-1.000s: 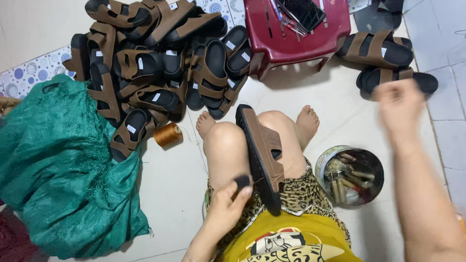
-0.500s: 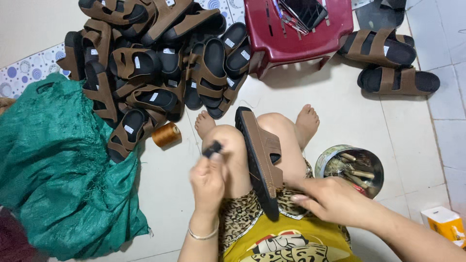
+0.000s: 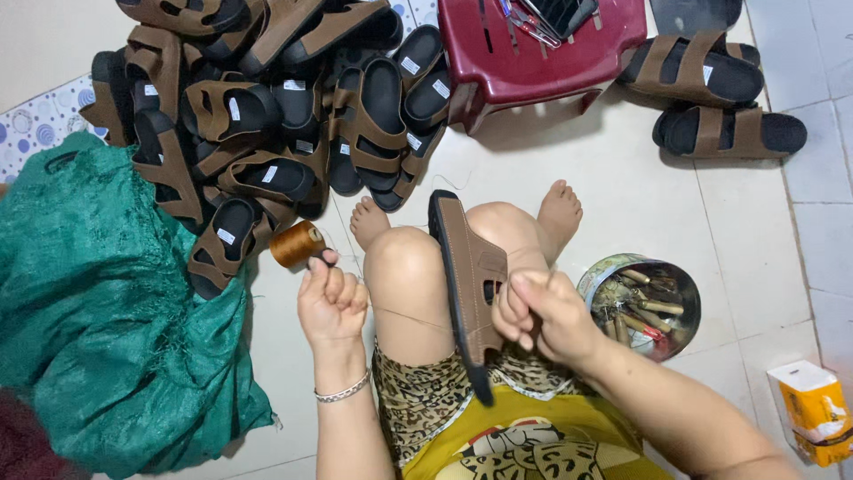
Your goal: The person sits on the floor and sews a brown sandal using a needle and thread. They repeatedly pull the thread through the sandal strap and sole, occasionally picking up a pair of scissors to cut the thread.
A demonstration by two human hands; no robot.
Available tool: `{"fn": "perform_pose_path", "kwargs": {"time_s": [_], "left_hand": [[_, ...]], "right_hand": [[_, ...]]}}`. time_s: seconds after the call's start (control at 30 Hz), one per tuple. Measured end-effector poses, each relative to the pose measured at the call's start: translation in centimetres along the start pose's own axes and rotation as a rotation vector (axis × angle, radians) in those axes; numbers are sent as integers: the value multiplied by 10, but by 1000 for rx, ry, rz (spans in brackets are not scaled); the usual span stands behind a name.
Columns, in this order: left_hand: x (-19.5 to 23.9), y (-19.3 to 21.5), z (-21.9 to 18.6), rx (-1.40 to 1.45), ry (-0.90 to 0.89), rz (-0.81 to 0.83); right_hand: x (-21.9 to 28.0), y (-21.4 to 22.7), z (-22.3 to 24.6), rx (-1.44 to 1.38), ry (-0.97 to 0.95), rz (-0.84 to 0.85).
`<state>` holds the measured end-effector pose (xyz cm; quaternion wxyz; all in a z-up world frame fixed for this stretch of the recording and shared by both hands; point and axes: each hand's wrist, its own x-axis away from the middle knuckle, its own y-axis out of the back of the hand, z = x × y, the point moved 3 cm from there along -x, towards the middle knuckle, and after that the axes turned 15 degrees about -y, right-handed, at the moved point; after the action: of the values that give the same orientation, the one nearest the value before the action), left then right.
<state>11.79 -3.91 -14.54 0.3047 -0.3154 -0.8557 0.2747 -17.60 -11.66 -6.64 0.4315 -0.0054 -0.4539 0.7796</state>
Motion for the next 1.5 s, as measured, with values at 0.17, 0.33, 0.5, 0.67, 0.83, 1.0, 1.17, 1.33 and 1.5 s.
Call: {"fn": "perform_pose_path", "kwargs": {"time_s": [0.17, 0.33, 0.5, 0.67, 0.83, 1.0, 1.17, 1.33, 1.5], "left_hand": [[0, 33, -7, -20, 140, 89], [14, 52, -57, -1400, -54, 50], [85, -65, -50, -1200, -560, 189], [124, -127, -21, -1236, -432, 909], [130, -131, -10, -1199, -407, 1126], [132, -120, -2, -1247, -427, 1127], [138, -118, 6, -1295, -542, 1127], [146, -116, 19, -1448, -764, 1087], [143, -117, 18, -1388, -848, 1066]], "right_hand": [[2, 24, 58, 498, -202, -279], [35, 78, 104, 813, -192, -689], [57, 9, 86, 1621, -563, -9], [45, 0, 78, 1638, -416, 247], [36, 3, 76, 1587, -396, 314], [32, 0, 79, 1645, -324, 323], [36, -13, 80, 1904, -361, 251], [40, -28, 77, 2220, -489, 202], [36, -28, 70, 2108, -317, 101]]}}
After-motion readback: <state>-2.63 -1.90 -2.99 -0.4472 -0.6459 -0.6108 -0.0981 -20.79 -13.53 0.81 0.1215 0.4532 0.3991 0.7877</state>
